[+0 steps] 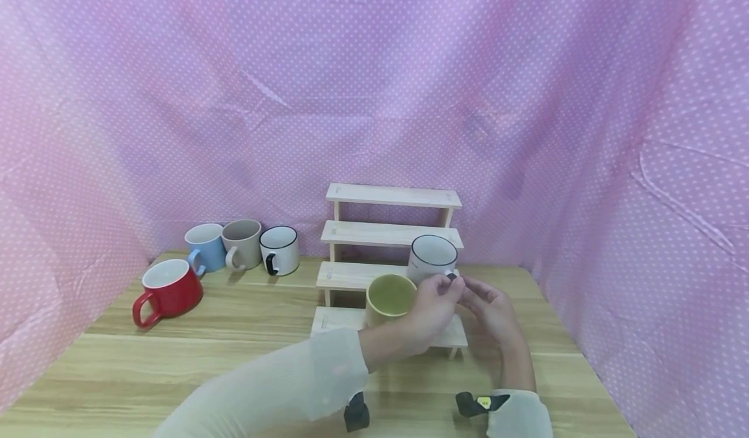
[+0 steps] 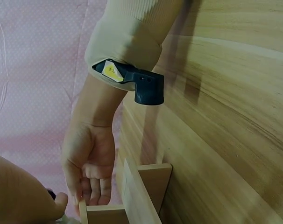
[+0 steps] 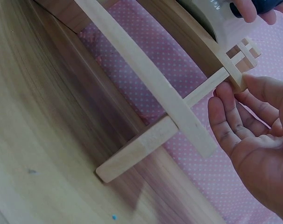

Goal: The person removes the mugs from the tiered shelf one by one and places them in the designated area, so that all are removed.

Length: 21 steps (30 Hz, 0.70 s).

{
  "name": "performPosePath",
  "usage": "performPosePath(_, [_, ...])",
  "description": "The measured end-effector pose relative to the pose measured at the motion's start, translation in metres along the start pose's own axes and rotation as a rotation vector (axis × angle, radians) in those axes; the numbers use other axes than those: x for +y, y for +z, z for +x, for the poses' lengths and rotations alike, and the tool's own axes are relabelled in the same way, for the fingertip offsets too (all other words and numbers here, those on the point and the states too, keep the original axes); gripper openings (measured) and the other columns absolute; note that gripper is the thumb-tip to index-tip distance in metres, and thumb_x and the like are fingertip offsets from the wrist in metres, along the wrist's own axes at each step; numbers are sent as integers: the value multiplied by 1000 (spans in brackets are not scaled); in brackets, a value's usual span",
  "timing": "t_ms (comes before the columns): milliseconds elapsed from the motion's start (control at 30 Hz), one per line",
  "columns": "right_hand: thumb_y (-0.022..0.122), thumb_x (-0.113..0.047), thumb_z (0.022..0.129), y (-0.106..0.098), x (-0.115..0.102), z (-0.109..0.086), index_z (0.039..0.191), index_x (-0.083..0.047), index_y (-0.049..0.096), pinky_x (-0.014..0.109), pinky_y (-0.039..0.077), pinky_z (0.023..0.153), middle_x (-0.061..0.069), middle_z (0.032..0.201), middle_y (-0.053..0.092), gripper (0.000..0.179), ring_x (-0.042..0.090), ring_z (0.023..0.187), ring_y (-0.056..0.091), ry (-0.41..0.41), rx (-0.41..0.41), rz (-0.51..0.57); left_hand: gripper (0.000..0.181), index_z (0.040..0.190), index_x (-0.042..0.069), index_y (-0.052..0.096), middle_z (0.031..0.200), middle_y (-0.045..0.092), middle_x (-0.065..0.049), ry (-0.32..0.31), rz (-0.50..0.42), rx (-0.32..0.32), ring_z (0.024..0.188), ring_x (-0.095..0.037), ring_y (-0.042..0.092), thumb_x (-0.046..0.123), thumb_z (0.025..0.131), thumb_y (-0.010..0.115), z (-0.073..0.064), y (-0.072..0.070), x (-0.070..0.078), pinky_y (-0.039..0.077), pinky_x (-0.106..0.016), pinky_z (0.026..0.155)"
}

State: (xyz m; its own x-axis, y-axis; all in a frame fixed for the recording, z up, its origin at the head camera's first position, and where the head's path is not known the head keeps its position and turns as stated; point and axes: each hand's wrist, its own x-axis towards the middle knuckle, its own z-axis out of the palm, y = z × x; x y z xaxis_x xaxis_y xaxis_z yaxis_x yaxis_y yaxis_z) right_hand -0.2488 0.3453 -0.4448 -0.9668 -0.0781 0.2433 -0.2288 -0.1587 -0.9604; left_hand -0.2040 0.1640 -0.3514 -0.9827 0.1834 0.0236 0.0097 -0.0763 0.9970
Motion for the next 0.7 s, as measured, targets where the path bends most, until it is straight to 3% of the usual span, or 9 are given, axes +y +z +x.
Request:
performPosePath(367, [54, -1, 105, -2, -1, 1, 116, -24, 71, 21, 53, 97, -5, 120, 72, 31, 6, 113, 66, -7, -28, 17, 23, 83, 14, 64, 81, 65, 2, -22, -41, 59, 74, -9, 56, 27, 102, 65, 5, 6, 7, 46, -24, 64])
performPosePath(533, [54, 3, 104, -1, 0, 1, 114, -23, 73, 20, 54, 95, -5, 118, 72, 33, 6, 110, 67, 9, -9, 35, 26, 77, 12, 65, 78, 60, 3, -45, -58, 81, 75, -11, 54, 24, 100, 67, 4, 6, 13, 44, -26, 64])
performPosePath(700, [55, 4, 103, -1, 0, 1, 109, -22, 75, 19, 56, 89, -7, 114, 73, 34, 4, 105, 67, 15, 21, 23, 27, 81, 4, 69, 79, 63, 0, -53, -56, 82, 76, -12, 54, 24, 99, 68, 4, 3, 16, 42, -26, 63])
